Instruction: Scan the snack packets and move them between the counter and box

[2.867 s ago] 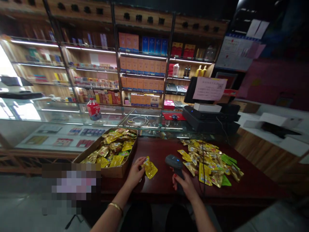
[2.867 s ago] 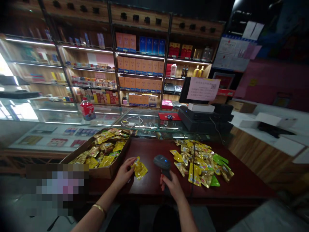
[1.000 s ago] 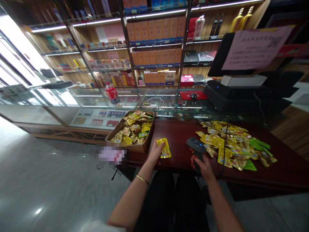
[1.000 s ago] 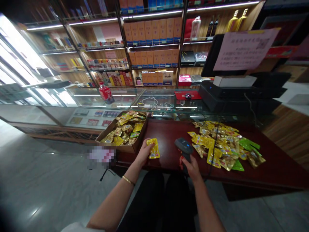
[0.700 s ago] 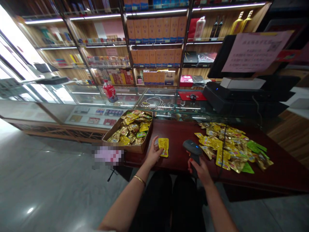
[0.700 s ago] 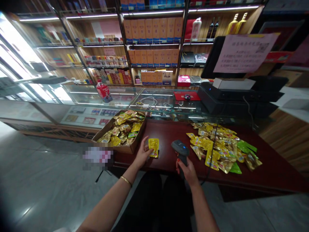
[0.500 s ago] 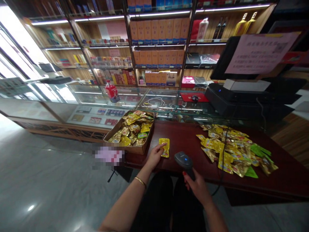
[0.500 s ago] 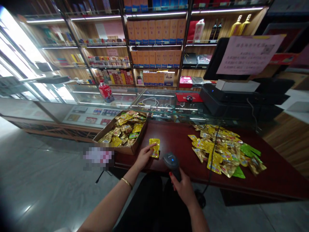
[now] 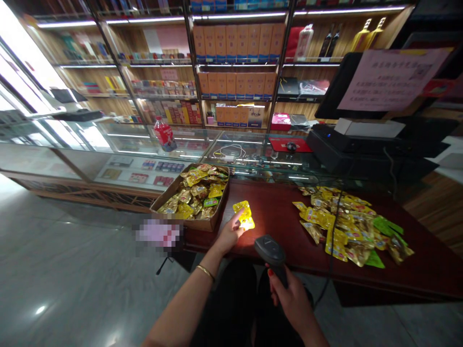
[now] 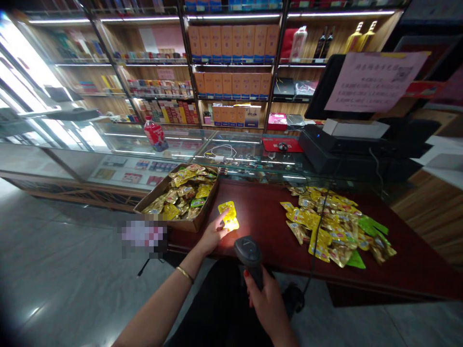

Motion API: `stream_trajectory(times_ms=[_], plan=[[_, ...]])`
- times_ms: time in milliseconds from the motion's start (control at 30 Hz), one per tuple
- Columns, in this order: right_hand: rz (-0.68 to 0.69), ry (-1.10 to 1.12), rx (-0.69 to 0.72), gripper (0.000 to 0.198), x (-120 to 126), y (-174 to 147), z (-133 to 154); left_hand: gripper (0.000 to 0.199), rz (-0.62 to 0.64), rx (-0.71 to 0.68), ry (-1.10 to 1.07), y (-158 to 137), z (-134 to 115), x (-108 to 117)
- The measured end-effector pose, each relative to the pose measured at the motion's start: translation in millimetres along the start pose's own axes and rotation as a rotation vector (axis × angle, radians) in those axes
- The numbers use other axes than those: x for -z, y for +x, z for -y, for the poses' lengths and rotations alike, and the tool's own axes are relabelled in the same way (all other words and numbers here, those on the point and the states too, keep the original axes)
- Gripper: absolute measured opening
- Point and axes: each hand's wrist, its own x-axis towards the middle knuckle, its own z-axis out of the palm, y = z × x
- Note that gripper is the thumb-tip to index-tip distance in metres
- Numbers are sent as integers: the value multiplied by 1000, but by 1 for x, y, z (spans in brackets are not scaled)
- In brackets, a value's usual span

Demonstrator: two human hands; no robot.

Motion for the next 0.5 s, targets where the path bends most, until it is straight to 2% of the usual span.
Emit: stream_trajectory(times_ms=[233,300,400,500], plan=[[-1,5,6,51,-2,0,5,82,76,0,-151,-1,-7,-4],[-17,-13,32,50,-1,0,6,76,48,-37,-105,0,-8,-5],[-33,-34,55,48,2,-1,4,60,-8,-108,83,4,-3,-9],[-53,-37,42,47,8,-2,-2,55,28,-40,186,13,9,-27]])
